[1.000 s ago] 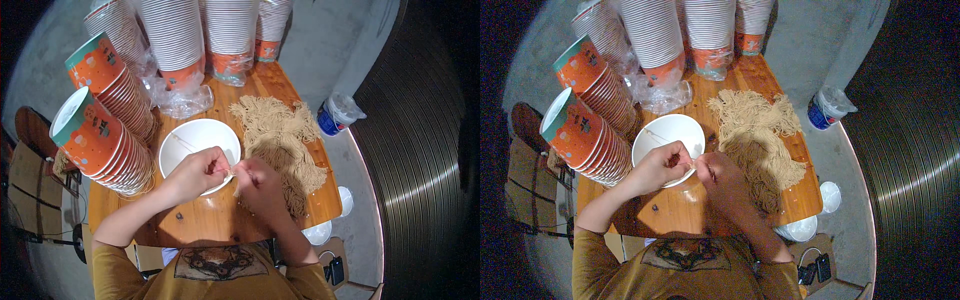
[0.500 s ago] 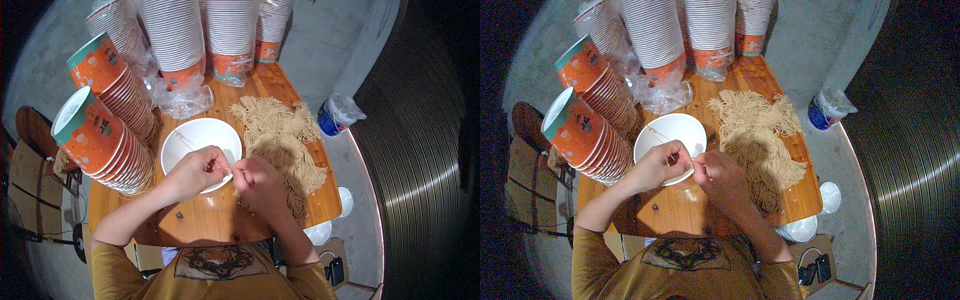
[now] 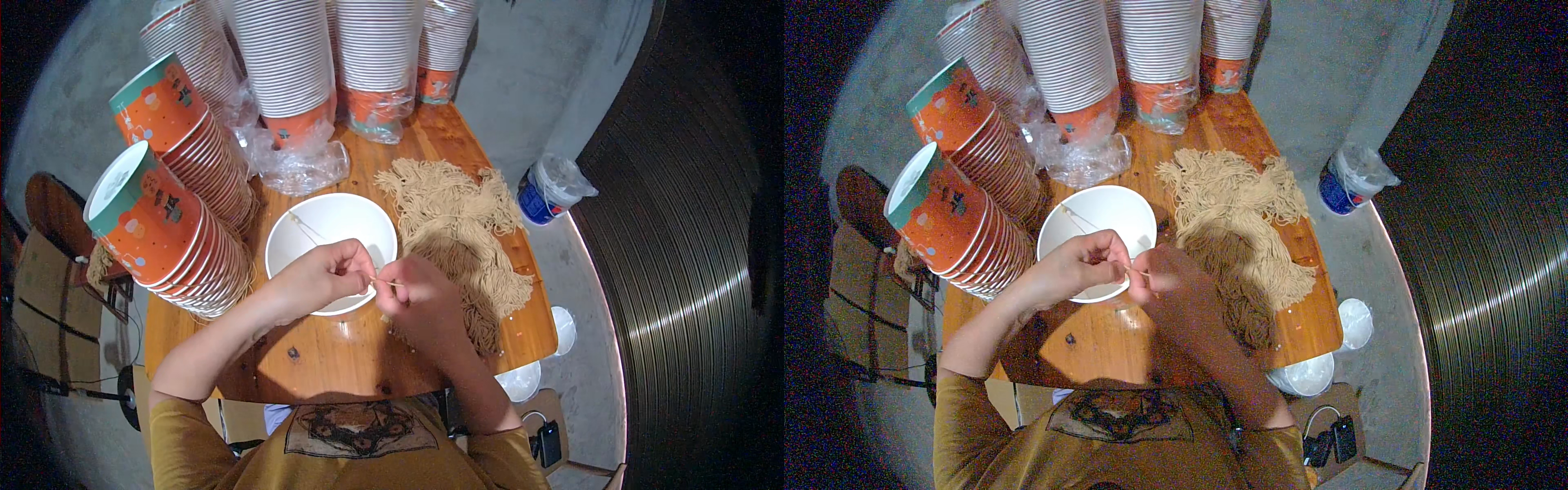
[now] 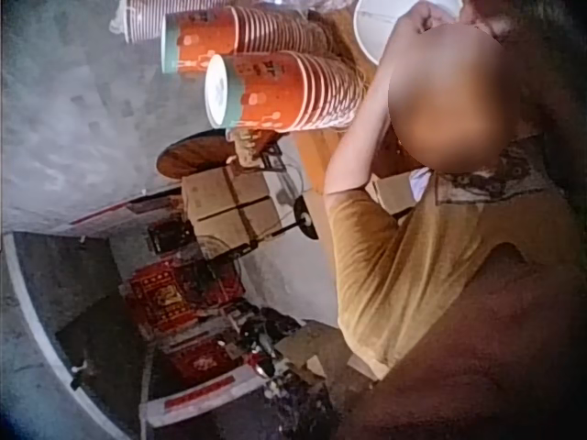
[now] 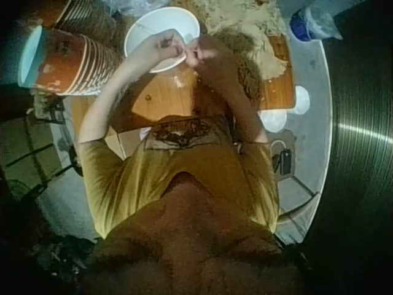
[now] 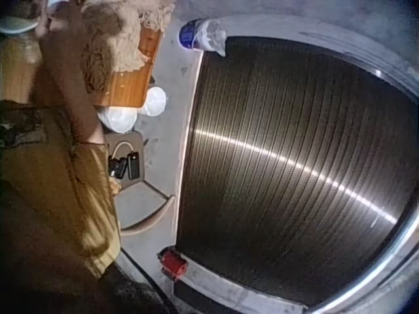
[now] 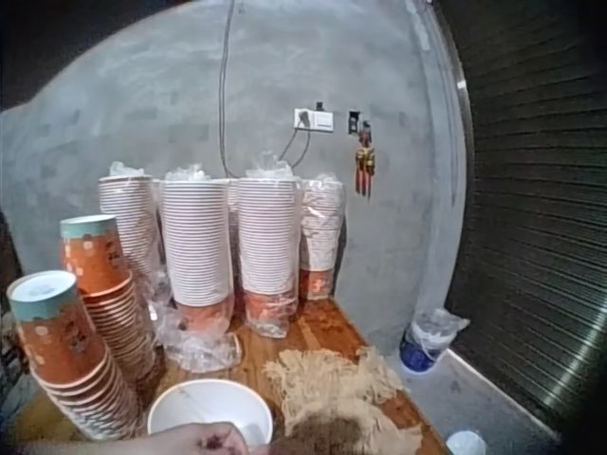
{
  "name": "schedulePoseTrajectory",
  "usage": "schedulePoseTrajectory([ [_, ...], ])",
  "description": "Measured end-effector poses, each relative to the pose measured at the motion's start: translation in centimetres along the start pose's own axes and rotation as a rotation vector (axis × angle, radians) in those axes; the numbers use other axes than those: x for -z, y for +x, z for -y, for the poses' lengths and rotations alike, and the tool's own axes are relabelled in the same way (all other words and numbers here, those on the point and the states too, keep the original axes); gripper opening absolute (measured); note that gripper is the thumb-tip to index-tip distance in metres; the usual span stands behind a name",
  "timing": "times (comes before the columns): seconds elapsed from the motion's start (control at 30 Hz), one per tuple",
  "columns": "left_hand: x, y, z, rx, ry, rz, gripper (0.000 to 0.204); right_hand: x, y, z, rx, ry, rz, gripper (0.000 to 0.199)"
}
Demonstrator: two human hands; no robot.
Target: The person is packaging portions of fibrous material into bowls and paper cups.
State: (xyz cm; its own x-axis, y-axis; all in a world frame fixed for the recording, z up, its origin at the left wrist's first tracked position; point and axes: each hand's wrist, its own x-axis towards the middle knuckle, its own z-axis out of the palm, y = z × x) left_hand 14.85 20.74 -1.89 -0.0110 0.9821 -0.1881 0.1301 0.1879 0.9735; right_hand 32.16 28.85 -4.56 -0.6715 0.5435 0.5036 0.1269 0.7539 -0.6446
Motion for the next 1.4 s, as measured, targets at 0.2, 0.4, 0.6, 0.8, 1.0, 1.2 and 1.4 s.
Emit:
schedulePoseTrajectory([
  [0.2, -0.5, -0.3, 0.3, -0.29, 0.471, -0.142, 0.007, -0.3, -0.1, 0.0, 0.018, -0.036, -0.025, 0.011],
  [0.4, -1.4, -0.7, -0.4, -0.147, 0.414, -0.207, 0.009, -0.5, -0.1, 0.0, 0.032, -0.118, -0.047, 0.011],
  [0.6, -1.5, -0.6, 0.2, -0.331, 0.526, -0.316, 0.007, -1.3, -0.5, 0.0, 0.043, -0.08, -0.114, 0.011],
  [0.8, -1.9, -0.7, -0.3, -0.148, 0.31, -0.266, 0.006, -1.3, -0.4, 0.0, 0.076, -0.1, -0.154, 0.01],
  [1.0, -1.8, -0.6, 0.2, -0.163, 0.212, -0.271, 0.006, -1.4, -0.4, -0.1, 0.08, -0.111, -0.142, 0.012],
  [1.2, -1.7, -0.3, 0.5, -0.179, 0.116, -0.239, 0.009, -1.6, -0.4, -0.3, 0.086, -0.106, -0.162, 0.011],
  [1.4, -1.9, -0.2, -0.2, -0.249, 0.089, -0.228, 0.021, -1.3, -0.5, 0.3, -0.129, 0.065, -0.143, 0.004],
])
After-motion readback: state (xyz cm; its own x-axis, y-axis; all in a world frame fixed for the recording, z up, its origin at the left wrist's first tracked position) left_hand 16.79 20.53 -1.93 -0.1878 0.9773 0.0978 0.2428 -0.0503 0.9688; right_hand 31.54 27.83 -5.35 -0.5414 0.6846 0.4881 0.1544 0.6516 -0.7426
